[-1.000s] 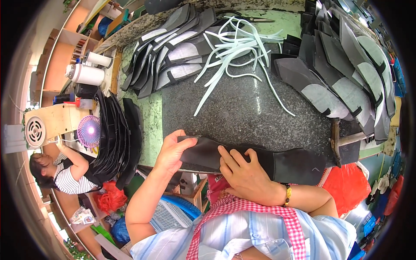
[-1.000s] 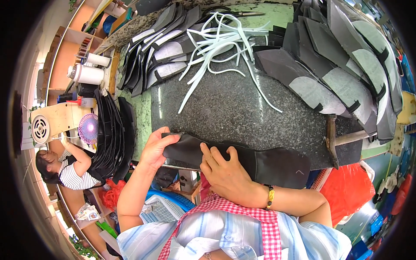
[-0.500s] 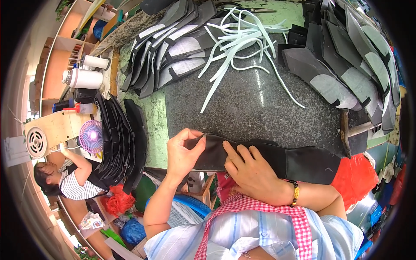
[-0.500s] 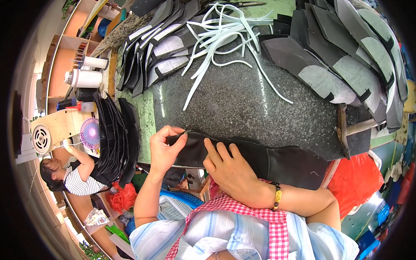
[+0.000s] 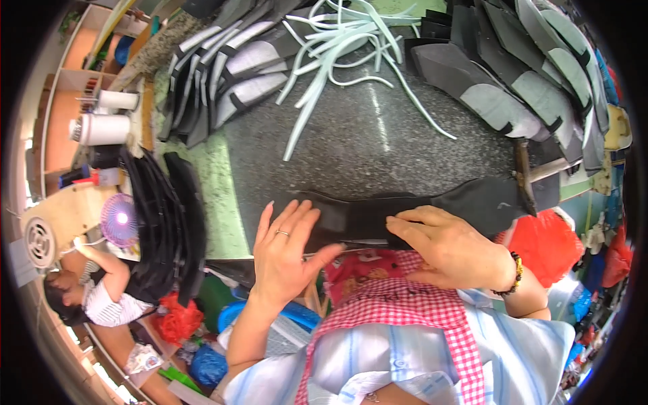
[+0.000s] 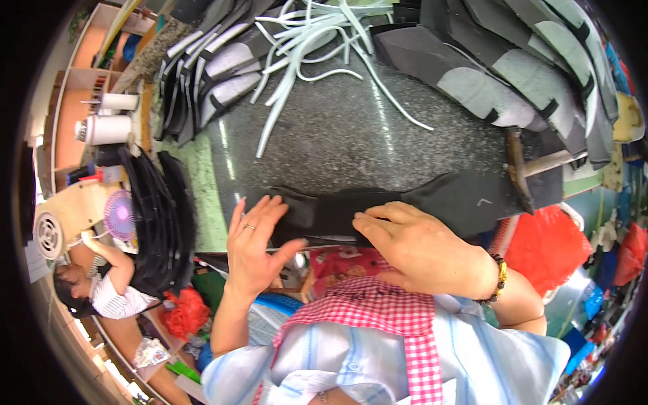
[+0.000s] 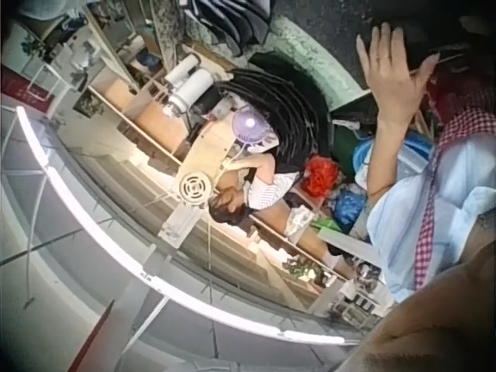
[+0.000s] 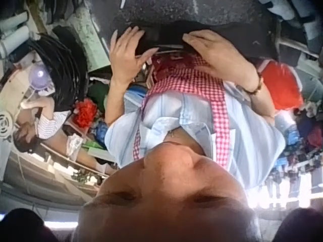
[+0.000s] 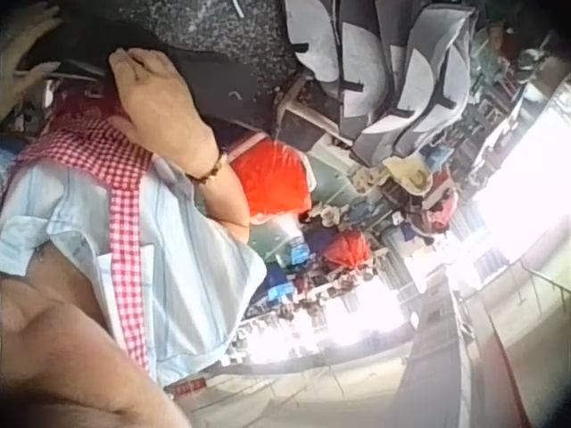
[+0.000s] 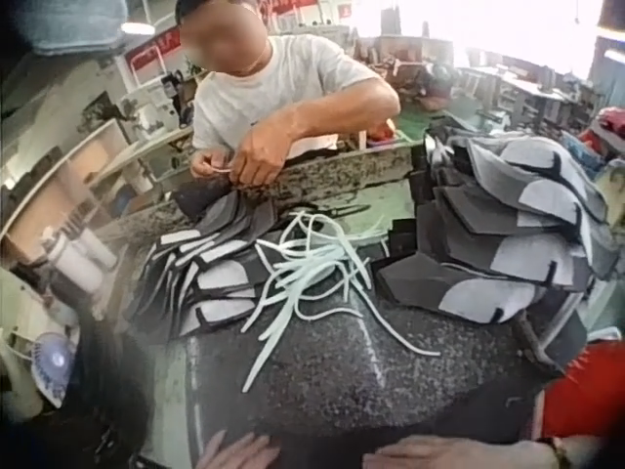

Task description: Applying adhesive strips to shoe upper components and folding the edges by hand and with a hammer.

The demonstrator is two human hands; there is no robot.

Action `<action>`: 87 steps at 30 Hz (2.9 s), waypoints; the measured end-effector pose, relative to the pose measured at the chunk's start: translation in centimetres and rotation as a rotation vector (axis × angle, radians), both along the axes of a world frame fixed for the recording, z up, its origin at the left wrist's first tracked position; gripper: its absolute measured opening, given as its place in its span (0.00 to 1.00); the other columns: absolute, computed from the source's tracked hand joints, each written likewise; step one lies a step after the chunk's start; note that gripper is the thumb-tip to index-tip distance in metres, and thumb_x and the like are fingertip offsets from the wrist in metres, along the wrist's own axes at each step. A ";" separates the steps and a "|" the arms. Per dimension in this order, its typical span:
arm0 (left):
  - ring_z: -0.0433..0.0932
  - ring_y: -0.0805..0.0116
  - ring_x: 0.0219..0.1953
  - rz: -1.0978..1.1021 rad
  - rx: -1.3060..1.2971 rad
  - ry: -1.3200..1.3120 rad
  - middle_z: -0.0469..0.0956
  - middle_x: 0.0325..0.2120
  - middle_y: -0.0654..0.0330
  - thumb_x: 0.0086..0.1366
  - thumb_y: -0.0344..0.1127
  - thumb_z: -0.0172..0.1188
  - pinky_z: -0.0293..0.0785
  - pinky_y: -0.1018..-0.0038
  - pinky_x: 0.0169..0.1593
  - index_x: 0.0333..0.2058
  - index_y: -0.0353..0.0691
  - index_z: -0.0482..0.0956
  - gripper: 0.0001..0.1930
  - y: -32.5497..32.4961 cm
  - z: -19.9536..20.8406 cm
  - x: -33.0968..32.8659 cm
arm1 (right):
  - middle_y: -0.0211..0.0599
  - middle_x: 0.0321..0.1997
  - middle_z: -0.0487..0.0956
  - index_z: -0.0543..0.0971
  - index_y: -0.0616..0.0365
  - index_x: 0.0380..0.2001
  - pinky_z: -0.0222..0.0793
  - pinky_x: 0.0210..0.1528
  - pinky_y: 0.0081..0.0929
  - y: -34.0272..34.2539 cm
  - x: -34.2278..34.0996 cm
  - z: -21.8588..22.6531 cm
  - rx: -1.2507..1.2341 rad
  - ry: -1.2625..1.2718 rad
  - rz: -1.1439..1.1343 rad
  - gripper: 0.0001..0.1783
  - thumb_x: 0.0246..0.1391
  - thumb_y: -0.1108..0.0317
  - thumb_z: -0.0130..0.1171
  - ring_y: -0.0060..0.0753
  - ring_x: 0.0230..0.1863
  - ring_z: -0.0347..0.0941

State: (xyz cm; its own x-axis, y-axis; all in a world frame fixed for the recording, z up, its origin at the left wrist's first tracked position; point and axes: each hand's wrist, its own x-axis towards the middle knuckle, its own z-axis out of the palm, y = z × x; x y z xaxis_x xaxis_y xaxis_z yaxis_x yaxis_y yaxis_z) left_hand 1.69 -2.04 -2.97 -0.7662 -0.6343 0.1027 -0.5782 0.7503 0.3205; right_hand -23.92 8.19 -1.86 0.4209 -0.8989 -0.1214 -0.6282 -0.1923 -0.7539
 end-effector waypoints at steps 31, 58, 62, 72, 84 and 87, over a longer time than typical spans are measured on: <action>0.78 0.37 0.35 1.087 -0.447 -0.256 0.79 0.30 0.40 0.70 0.44 0.54 0.71 0.46 0.39 0.35 0.38 0.74 0.13 -12.0 2.0 20.4 | 0.41 0.38 0.81 0.80 0.61 0.31 0.66 0.51 0.38 1.2 -5.6 -5.0 -0.411 -0.118 -0.449 0.04 0.55 0.77 0.55 0.44 0.42 0.75; 0.79 0.48 0.48 0.538 -0.405 0.110 0.80 0.45 0.49 0.63 0.40 0.62 0.75 0.58 0.51 0.50 0.39 0.76 0.19 -15.7 3.1 2.9 | 0.40 0.42 0.80 0.76 0.60 0.43 0.76 0.39 0.33 -15.1 -4.4 -6.4 -0.524 0.354 -0.457 0.13 0.55 0.68 0.63 0.38 0.38 0.78; 0.73 0.46 0.57 0.424 -0.477 0.190 0.74 0.55 0.46 0.65 0.30 0.55 0.69 0.60 0.60 0.52 0.34 0.74 0.16 -22.6 1.4 -0.2 | 0.40 0.42 0.83 0.75 0.60 0.43 0.73 0.28 0.22 -12.8 -4.7 -2.9 0.343 -0.591 -0.304 0.10 0.62 0.67 0.59 0.23 0.26 0.74; 0.79 0.49 0.50 0.451 0.053 0.073 0.81 0.46 0.46 0.54 0.21 0.51 0.73 0.61 0.53 0.56 0.48 0.75 0.29 -34.4 -2.2 0.6 | 0.37 0.41 0.77 0.75 0.59 0.47 0.63 0.30 0.18 -11.1 -9.1 -6.2 0.454 -1.770 0.014 0.12 0.61 0.70 0.57 0.20 0.28 0.66; 0.80 0.66 0.46 0.344 0.106 0.121 0.81 0.40 0.53 0.52 0.25 0.60 0.73 0.72 0.52 0.46 0.36 0.73 0.20 -29.5 0.5 1.5 | 0.24 0.21 0.68 0.75 0.60 0.38 0.53 0.20 0.16 -12.1 -7.8 -6.7 0.560 -1.660 -0.038 0.12 0.65 0.61 0.56 0.13 0.18 0.57; 0.83 0.51 0.38 0.572 -0.108 0.126 0.82 0.33 0.46 0.56 0.28 0.57 0.76 0.63 0.43 0.44 0.36 0.74 0.16 -27.2 1.8 0.8 | 0.24 0.21 0.68 0.75 0.60 0.38 0.54 0.20 0.15 -11.9 -7.7 -6.4 0.567 -1.632 -0.041 0.12 0.65 0.62 0.56 0.13 0.18 0.58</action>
